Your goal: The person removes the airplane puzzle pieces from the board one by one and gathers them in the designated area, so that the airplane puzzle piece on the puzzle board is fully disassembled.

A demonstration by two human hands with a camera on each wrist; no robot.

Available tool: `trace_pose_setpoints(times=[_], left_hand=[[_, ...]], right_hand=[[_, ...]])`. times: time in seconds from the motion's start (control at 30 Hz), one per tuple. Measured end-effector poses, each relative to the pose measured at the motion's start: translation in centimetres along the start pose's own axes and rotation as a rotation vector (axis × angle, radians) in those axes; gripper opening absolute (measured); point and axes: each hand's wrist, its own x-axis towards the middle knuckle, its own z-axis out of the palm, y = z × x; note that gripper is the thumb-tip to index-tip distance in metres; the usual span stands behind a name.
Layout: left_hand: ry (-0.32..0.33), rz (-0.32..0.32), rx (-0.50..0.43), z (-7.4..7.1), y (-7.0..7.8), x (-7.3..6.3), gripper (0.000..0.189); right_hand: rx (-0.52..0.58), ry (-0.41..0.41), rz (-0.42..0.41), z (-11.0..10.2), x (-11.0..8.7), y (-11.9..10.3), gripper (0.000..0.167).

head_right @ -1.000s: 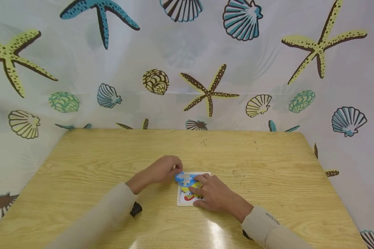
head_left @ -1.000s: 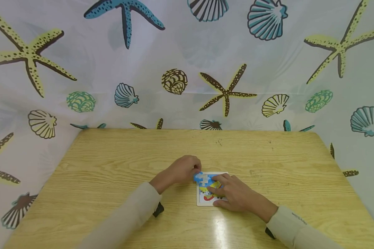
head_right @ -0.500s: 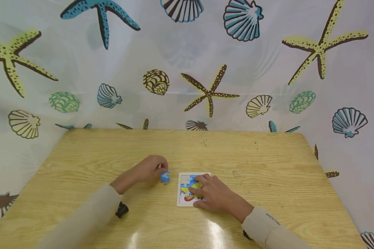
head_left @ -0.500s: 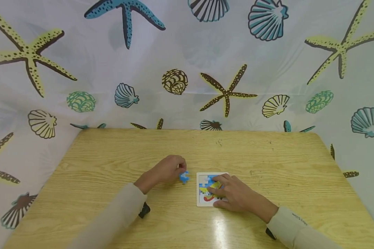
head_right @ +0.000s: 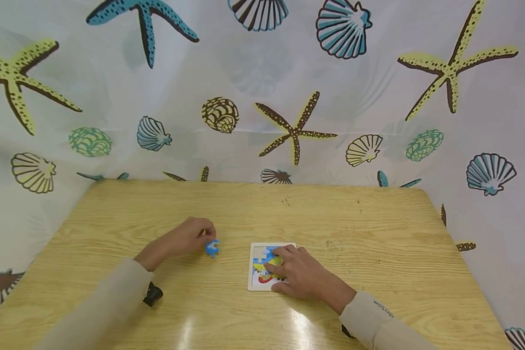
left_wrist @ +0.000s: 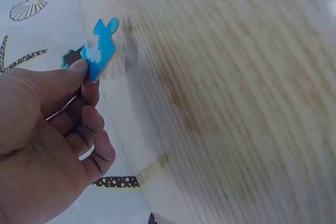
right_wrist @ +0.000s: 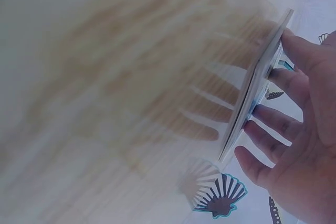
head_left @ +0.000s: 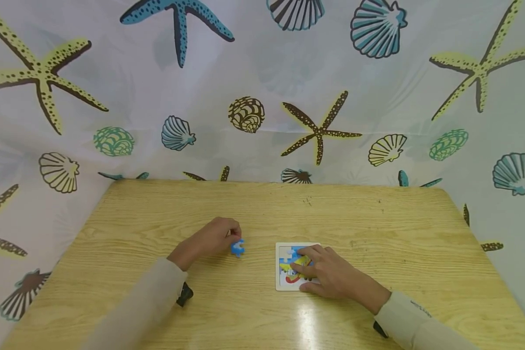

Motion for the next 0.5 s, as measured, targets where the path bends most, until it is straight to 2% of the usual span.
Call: trace_pose_setpoints(times=[0.5], left_hand=[[-0.07, -0.012, -0.009, -0.8, -2.7, -0.5, 0.016]], right_hand=[[-0.01, -0.012, 0.001, -0.1, 0.0, -0.1, 0.053]])
